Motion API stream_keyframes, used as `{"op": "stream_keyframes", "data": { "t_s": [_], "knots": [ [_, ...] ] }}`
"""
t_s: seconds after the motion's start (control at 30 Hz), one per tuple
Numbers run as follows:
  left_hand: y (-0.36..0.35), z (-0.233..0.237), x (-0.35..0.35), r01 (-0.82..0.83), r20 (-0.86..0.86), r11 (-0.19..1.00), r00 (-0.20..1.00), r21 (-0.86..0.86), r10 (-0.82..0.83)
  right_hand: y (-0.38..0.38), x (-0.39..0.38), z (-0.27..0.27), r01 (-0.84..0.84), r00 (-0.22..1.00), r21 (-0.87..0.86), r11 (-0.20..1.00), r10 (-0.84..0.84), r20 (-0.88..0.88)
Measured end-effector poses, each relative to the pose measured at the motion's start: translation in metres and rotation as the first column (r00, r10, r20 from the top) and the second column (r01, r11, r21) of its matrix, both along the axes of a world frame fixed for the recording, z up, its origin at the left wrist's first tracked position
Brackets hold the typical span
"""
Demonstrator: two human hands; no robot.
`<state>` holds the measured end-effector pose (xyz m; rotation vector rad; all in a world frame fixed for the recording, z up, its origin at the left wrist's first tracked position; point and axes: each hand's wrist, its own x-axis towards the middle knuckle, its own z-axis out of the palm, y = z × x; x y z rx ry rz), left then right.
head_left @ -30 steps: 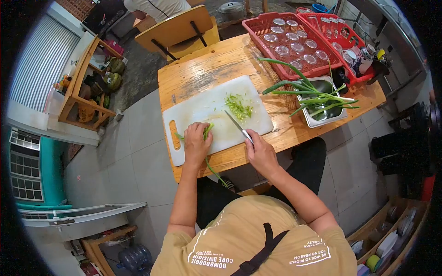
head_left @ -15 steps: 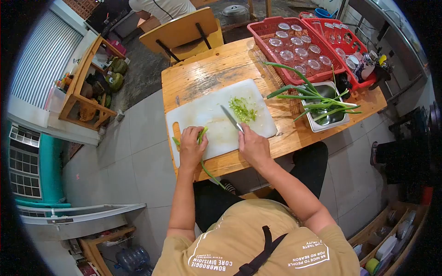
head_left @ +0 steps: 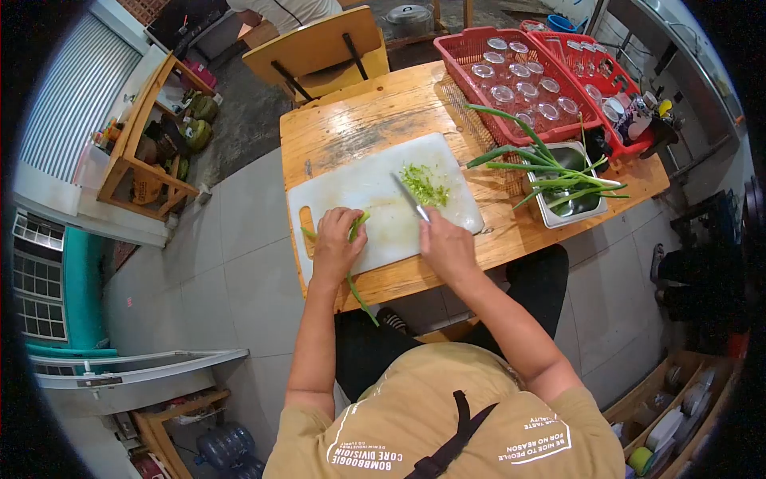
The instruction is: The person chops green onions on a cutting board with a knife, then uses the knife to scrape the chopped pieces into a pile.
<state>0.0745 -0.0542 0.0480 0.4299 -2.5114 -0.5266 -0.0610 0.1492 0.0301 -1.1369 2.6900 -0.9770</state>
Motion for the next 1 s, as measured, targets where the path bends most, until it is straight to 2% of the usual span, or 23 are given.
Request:
{"op": "stream_keyframes", "data": {
  "t_s": [0.13, 0.2, 0.23, 0.37, 0.47, 0.57, 0.6, 0.67, 0.7, 0.77, 0.9, 0.97, 1.0],
  "knots": [
    [0.010, -0.008, -0.019, 0.089, 0.007, 0.996, 0.996, 0.007, -0.089, 0.039, 0.014, 0.020, 0.019, 1.000, -0.079, 0.997, -0.018, 0.009],
    [0.015, -0.011, -0.027, 0.104, -0.001, 0.995, 0.995, 0.007, -0.104, 0.053, 0.031, 0.020, -0.056, 0.998, -0.120, 0.991, 0.055, -0.014],
    [0.017, -0.011, -0.029, 0.093, -0.001, 0.996, 0.996, 0.019, -0.093, 0.058, 0.037, 0.018, -0.066, 0.997, -0.096, 0.993, 0.069, 0.028],
    [0.016, -0.007, -0.025, 0.019, 0.037, 0.995, 0.999, 0.094, -0.023, 0.071, 0.037, 0.002, -0.045, 0.999, -0.077, 0.996, 0.047, 0.024],
    [0.012, -0.009, -0.023, 0.060, 0.030, 0.994, 0.998, 0.096, -0.063, 0.078, 0.022, 0.014, 0.030, 0.997, -0.037, 0.999, -0.027, 0.070],
    [0.025, -0.014, -0.029, 0.115, -0.006, 0.990, 0.993, 0.081, -0.114, 0.082, 0.020, 0.018, 0.048, 0.974, -0.196, 0.979, -0.003, 0.225],
    [0.031, -0.015, -0.030, 0.112, 0.000, 0.990, 0.994, 0.088, -0.113, 0.084, 0.022, 0.019, 0.048, 0.973, -0.189, 0.981, -0.003, 0.232],
    [0.039, -0.016, -0.036, 0.104, 0.006, 0.990, 0.994, 0.096, -0.105, 0.085, 0.028, 0.021, 0.146, 0.886, -0.208, 0.967, -0.034, 0.462],
    [0.042, -0.018, -0.038, 0.108, 0.006, 0.989, 0.994, 0.097, -0.110, 0.086, 0.030, 0.022, 0.150, 0.886, -0.207, 0.967, -0.039, 0.463],
    [0.046, -0.022, -0.041, 0.065, 0.021, 0.991, 0.997, 0.115, -0.068, 0.089, 0.037, 0.023, 0.170, 0.821, -0.177, 0.969, -0.040, 0.569],
    [0.050, -0.023, -0.045, 0.050, 0.020, 0.993, 0.998, 0.103, -0.053, 0.089, 0.044, 0.010, 0.186, 0.869, -0.289, 0.939, -0.020, 0.495],
    [0.052, -0.023, -0.046, 0.018, 0.040, 0.993, 0.999, 0.114, -0.023, 0.088, 0.043, 0.007, 0.108, 0.940, -0.362, 0.926, 0.024, 0.340],
    [0.054, -0.024, -0.047, 0.018, 0.042, 0.993, 0.999, 0.113, -0.022, 0.087, 0.043, 0.010, 0.108, 0.940, -0.363, 0.926, 0.025, 0.341]
  ]
}}
